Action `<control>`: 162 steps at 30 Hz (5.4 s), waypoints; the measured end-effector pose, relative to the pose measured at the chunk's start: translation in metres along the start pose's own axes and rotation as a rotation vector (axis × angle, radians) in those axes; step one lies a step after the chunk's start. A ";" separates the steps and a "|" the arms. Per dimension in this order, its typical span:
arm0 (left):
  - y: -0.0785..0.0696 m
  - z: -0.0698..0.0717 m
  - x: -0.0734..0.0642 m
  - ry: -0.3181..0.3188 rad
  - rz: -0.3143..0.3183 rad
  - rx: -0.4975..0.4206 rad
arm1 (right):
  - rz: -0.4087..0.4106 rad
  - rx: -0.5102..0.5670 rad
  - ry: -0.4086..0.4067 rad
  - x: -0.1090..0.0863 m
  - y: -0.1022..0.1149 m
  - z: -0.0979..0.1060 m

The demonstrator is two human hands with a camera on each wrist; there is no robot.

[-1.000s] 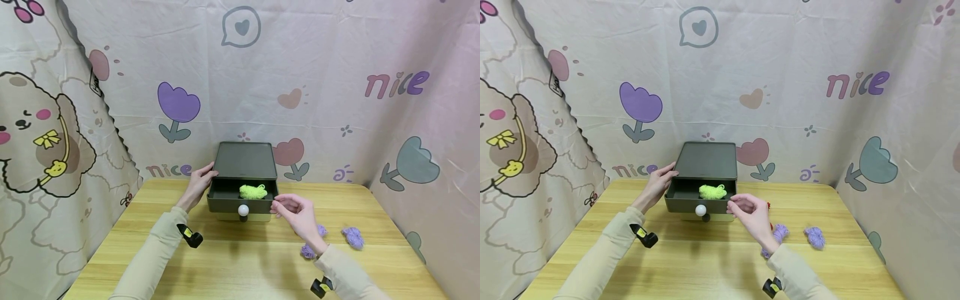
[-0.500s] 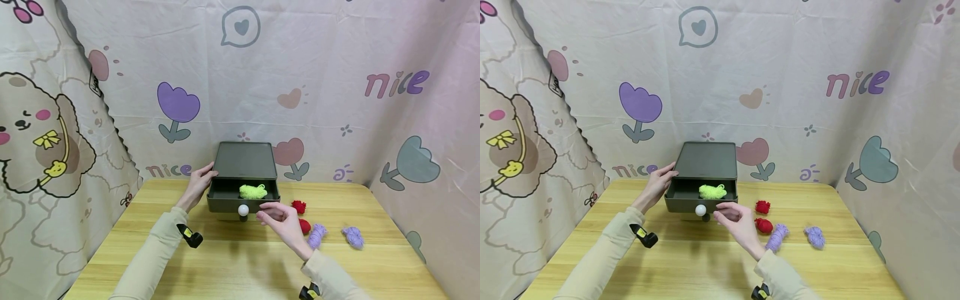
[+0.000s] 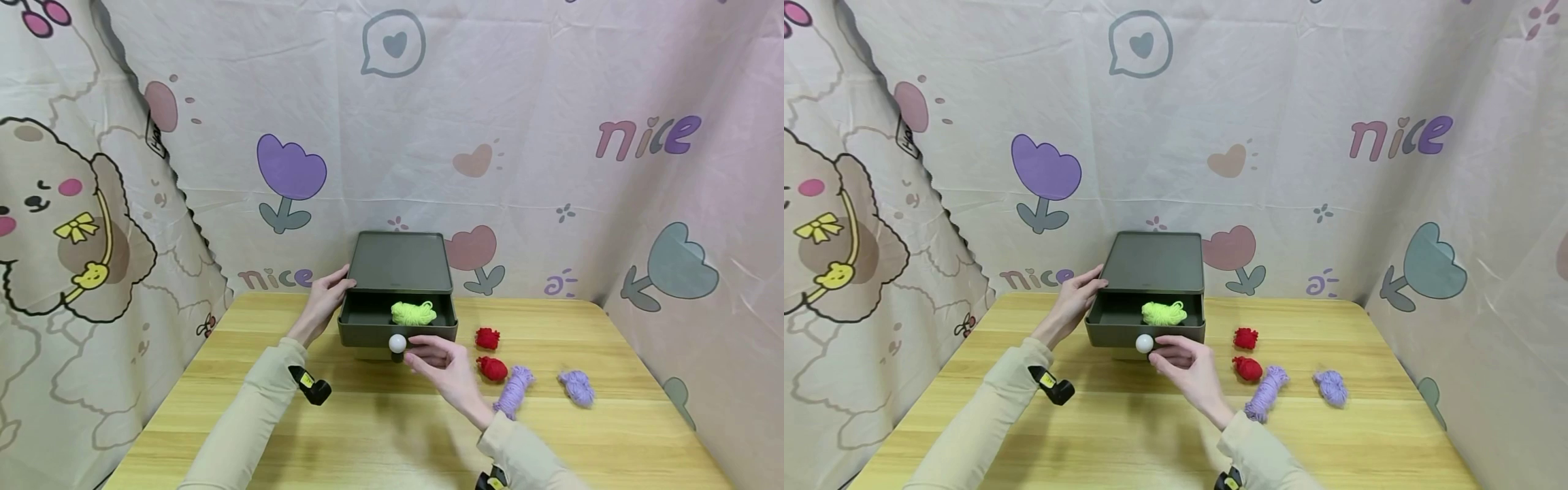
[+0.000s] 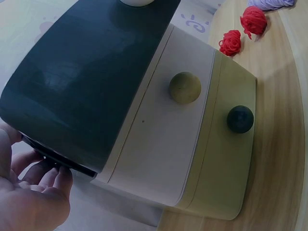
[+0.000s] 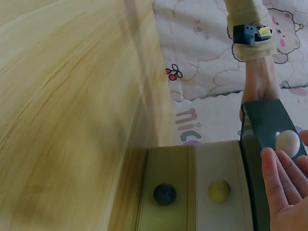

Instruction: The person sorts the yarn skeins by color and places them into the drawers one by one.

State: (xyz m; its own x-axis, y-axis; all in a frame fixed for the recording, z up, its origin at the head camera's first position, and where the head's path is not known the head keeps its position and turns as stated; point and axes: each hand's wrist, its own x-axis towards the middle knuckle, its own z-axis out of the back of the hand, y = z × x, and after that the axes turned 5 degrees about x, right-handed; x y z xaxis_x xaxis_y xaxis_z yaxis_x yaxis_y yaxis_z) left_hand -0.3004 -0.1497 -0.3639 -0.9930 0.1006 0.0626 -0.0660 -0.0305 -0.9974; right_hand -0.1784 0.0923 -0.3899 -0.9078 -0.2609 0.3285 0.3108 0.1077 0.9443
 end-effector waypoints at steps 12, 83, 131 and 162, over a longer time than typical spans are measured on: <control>0.001 0.001 -0.001 0.000 -0.006 0.017 | 0.016 0.017 -0.062 0.002 -0.002 -0.008; 0.000 0.001 -0.002 0.006 -0.030 -0.016 | 0.095 -0.101 -0.260 0.026 -0.012 -0.024; -0.006 -0.002 -0.005 0.027 0.018 -0.025 | 0.113 -0.142 -0.279 0.063 -0.021 -0.014; -0.001 0.000 -0.001 0.007 0.011 0.008 | 0.090 -0.246 -0.290 0.048 -0.045 -0.012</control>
State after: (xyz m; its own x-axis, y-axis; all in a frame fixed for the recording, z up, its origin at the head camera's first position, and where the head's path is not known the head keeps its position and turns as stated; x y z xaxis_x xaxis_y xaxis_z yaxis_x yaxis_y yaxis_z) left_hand -0.2994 -0.1494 -0.3630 -0.9929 0.1076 0.0513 -0.0559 -0.0400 -0.9976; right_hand -0.2325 0.0635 -0.4162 -0.9046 0.0249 0.4256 0.4196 -0.1245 0.8991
